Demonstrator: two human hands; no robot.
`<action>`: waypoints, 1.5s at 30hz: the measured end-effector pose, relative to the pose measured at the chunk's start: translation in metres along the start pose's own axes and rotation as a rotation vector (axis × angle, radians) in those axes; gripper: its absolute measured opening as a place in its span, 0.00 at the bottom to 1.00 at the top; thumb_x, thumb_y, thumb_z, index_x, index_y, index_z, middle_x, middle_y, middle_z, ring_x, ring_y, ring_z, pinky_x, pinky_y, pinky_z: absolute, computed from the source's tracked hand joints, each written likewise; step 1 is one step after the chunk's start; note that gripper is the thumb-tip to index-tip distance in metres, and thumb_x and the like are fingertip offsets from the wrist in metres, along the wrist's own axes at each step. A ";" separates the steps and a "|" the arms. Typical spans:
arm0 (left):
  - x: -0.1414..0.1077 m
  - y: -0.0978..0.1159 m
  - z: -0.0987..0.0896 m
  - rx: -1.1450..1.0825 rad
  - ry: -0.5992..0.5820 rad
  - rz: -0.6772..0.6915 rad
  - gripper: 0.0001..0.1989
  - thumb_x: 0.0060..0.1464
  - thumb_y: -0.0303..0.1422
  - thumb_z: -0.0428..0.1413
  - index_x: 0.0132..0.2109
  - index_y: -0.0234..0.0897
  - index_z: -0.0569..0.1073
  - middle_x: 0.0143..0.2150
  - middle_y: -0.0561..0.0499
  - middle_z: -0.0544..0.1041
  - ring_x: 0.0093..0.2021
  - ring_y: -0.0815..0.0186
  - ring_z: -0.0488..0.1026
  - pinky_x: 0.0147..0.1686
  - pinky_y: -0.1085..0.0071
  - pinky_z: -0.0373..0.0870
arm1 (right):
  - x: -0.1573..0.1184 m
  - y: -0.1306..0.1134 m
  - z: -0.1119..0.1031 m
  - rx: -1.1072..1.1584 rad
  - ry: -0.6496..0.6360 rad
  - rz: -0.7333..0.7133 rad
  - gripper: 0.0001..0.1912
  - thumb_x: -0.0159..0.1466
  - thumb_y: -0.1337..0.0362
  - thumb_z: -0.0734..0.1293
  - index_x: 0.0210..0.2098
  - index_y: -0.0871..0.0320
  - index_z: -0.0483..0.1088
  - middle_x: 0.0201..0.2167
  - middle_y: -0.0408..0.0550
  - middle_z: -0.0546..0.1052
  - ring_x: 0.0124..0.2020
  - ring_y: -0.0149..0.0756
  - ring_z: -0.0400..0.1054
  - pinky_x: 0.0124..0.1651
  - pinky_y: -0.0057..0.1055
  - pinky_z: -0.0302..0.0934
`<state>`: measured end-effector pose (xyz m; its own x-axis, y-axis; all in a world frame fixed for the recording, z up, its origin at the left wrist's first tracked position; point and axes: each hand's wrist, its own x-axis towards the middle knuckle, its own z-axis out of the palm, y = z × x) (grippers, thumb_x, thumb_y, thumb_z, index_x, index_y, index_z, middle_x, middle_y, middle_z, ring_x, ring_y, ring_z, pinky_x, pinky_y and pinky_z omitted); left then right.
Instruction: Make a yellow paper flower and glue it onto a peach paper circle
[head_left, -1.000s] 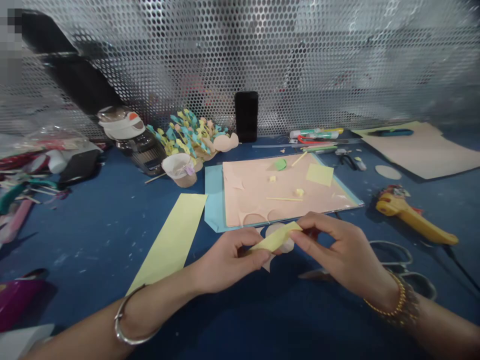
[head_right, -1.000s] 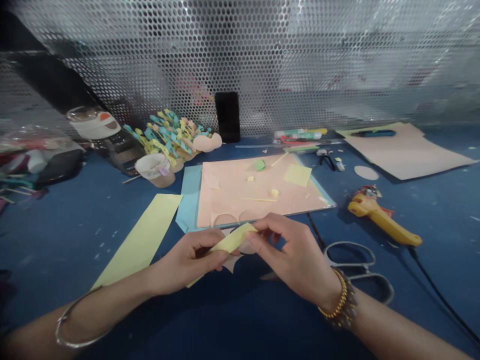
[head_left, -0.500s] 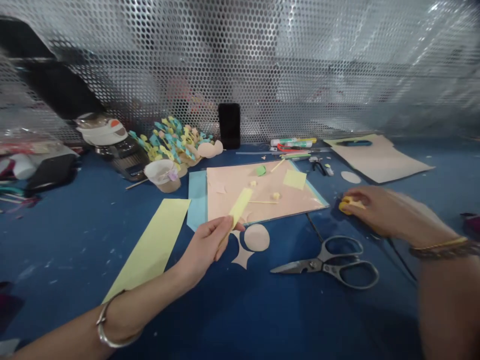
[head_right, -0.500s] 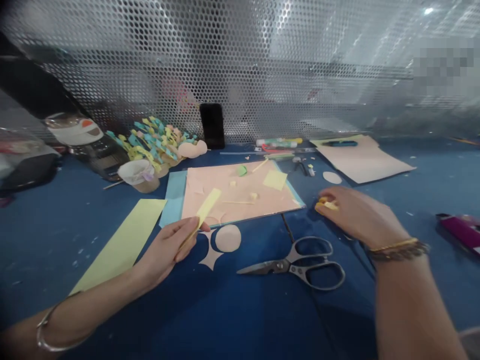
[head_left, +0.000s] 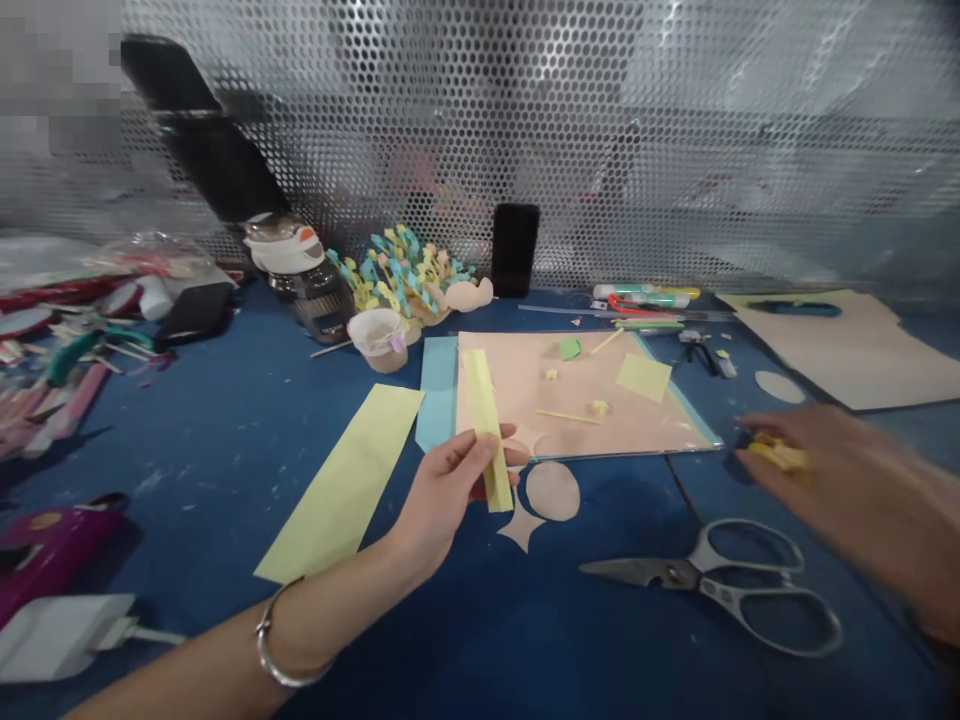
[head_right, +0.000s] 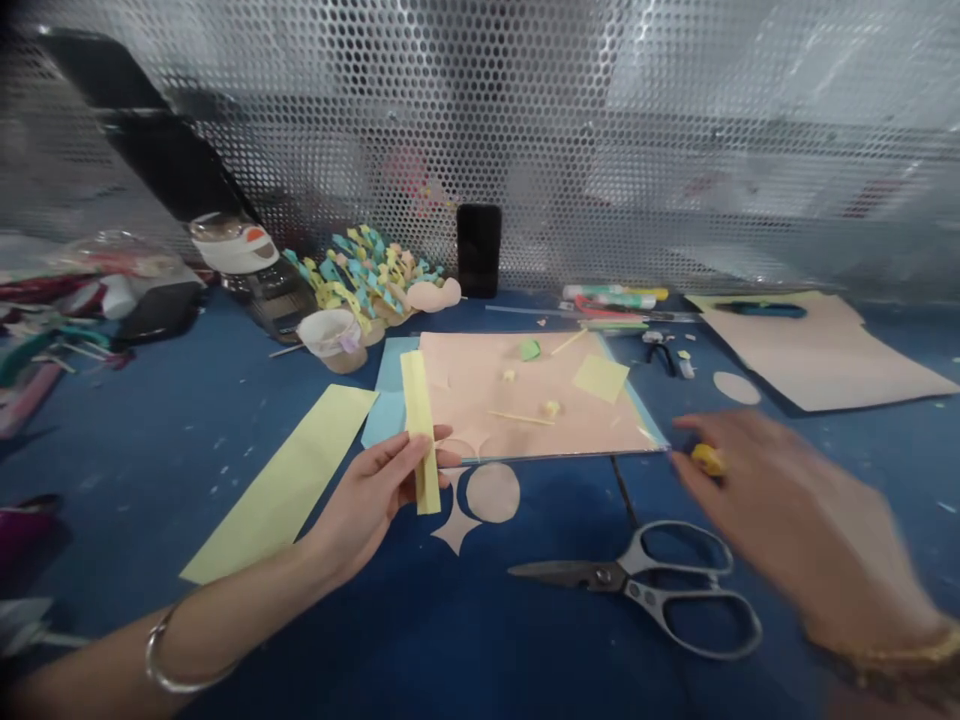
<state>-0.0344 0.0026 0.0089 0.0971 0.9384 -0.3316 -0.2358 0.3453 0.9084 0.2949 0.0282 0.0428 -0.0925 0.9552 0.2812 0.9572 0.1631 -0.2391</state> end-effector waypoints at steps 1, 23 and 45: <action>-0.001 -0.001 0.000 0.000 -0.013 0.001 0.17 0.58 0.42 0.52 0.47 0.38 0.76 0.45 0.45 0.77 0.36 0.65 0.74 0.36 0.70 0.69 | -0.005 -0.027 0.004 0.083 -0.105 -0.124 0.09 0.60 0.56 0.65 0.39 0.48 0.71 0.40 0.55 0.75 0.37 0.48 0.70 0.28 0.40 0.62; -0.027 -0.013 0.007 0.382 -0.272 -0.069 0.09 0.52 0.37 0.57 0.33 0.36 0.76 0.29 0.52 0.72 0.27 0.70 0.66 0.26 0.75 0.62 | -0.016 -0.123 0.047 0.989 -0.405 0.312 0.16 0.58 0.53 0.68 0.22 0.58 0.69 0.13 0.37 0.64 0.13 0.23 0.56 0.15 0.21 0.52; -0.024 -0.011 0.006 0.397 -0.328 -0.013 0.06 0.51 0.33 0.58 0.38 0.39 0.72 0.30 0.54 0.76 0.28 0.71 0.72 0.25 0.78 0.66 | -0.020 -0.117 0.028 0.832 -0.639 0.042 0.08 0.61 0.59 0.65 0.36 0.55 0.73 0.19 0.41 0.72 0.18 0.25 0.66 0.20 0.19 0.62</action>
<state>-0.0287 -0.0234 0.0082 0.4108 0.8597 -0.3037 0.1467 0.2665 0.9526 0.1773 -0.0032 0.0389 -0.4232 0.8770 -0.2273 0.4951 0.0138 -0.8687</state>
